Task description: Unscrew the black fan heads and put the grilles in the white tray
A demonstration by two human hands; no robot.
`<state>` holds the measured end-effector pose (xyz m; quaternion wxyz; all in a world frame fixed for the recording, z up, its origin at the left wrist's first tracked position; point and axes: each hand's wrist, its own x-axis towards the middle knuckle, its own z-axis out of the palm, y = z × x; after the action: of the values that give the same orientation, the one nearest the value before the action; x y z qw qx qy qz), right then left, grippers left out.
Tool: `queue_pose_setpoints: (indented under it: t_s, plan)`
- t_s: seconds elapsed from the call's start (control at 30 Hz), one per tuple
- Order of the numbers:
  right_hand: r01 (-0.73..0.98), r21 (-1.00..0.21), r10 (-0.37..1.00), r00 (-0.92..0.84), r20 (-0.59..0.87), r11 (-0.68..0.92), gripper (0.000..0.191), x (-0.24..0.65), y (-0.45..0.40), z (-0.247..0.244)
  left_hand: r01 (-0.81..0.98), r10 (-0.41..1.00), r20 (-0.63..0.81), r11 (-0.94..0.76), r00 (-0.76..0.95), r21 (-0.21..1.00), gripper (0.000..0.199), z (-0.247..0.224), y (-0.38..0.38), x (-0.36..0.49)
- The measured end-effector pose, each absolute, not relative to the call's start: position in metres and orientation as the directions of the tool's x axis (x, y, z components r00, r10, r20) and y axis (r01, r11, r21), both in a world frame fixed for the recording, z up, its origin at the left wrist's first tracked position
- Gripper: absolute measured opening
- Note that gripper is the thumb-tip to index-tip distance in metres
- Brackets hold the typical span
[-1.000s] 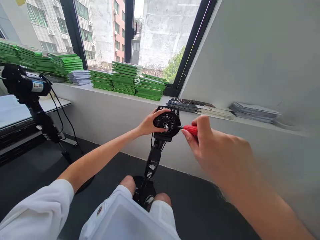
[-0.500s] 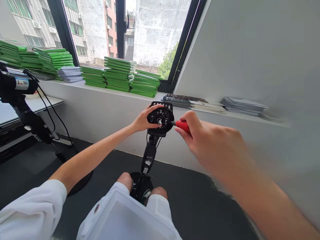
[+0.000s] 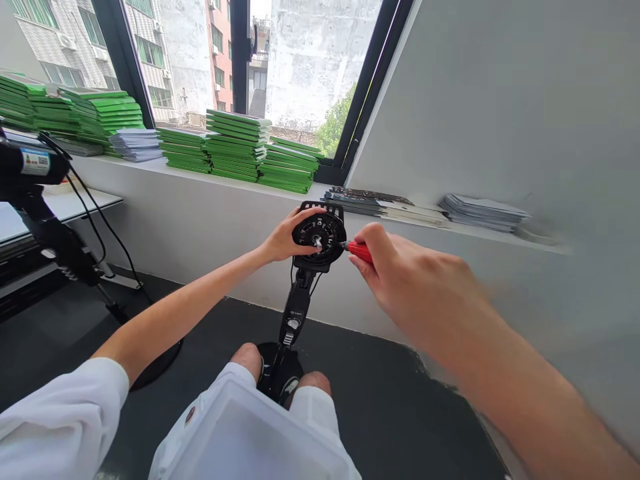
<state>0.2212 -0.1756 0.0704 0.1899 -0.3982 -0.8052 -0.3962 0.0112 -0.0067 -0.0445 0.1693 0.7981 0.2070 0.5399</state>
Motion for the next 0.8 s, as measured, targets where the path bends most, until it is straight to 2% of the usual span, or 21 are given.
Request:
queue_pose_setpoints:
  t_s: [0.17, 0.23, 0.3, 0.43, 0.5, 0.67, 0.8]
  plan:
    - [0.766, 0.502, 0.514, -0.643, 0.568, 0.402, 0.014, 0.229, -0.177, 0.07, 0.146, 0.525, 0.784, -0.849, 0.33, 0.507, 0.077, -0.046, -0.005, 0.011]
    - [0.758, 0.504, 0.517, -0.652, 0.555, 0.414, 0.01, 0.23, -0.178, 0.07, 0.131, 0.52, 0.789, -0.852, 0.328, 0.507, 0.077, -0.046, -0.005, 0.011]
    - [0.774, 0.502, 0.532, -0.632, 0.564, 0.387, 0.018, 0.228, -0.179, 0.071, 0.126, 0.516, 0.792, -0.854, 0.327, 0.505, 0.076, -0.046, -0.006, 0.011]
    - [0.855, 0.482, 0.616, -0.487, 0.619, 0.191, 0.062, 0.219, -0.183, 0.074, 0.148, 0.529, 0.783, -0.847, 0.328, 0.51, 0.076, -0.043, -0.009, 0.011]
    - [0.877, 0.469, 0.649, -0.418, 0.636, 0.106, 0.073, 0.214, -0.185, 0.075, 0.152, 0.53, 0.782, -0.846, 0.328, 0.51, 0.075, -0.042, -0.01, 0.011]
    - [0.896, 0.439, 0.696, -0.358, 0.623, 0.068, 0.081, 0.21, -0.186, 0.074, 0.154, 0.507, 0.796, -0.861, 0.331, 0.484, 0.075, -0.045, -0.009, 0.009]
    - [0.898, 0.436, 0.684, -0.353, 0.639, 0.057, 0.077, 0.21, -0.184, 0.071, 0.184, 0.488, 0.799, -0.873, 0.352, 0.452, 0.076, -0.044, -0.007, 0.009]
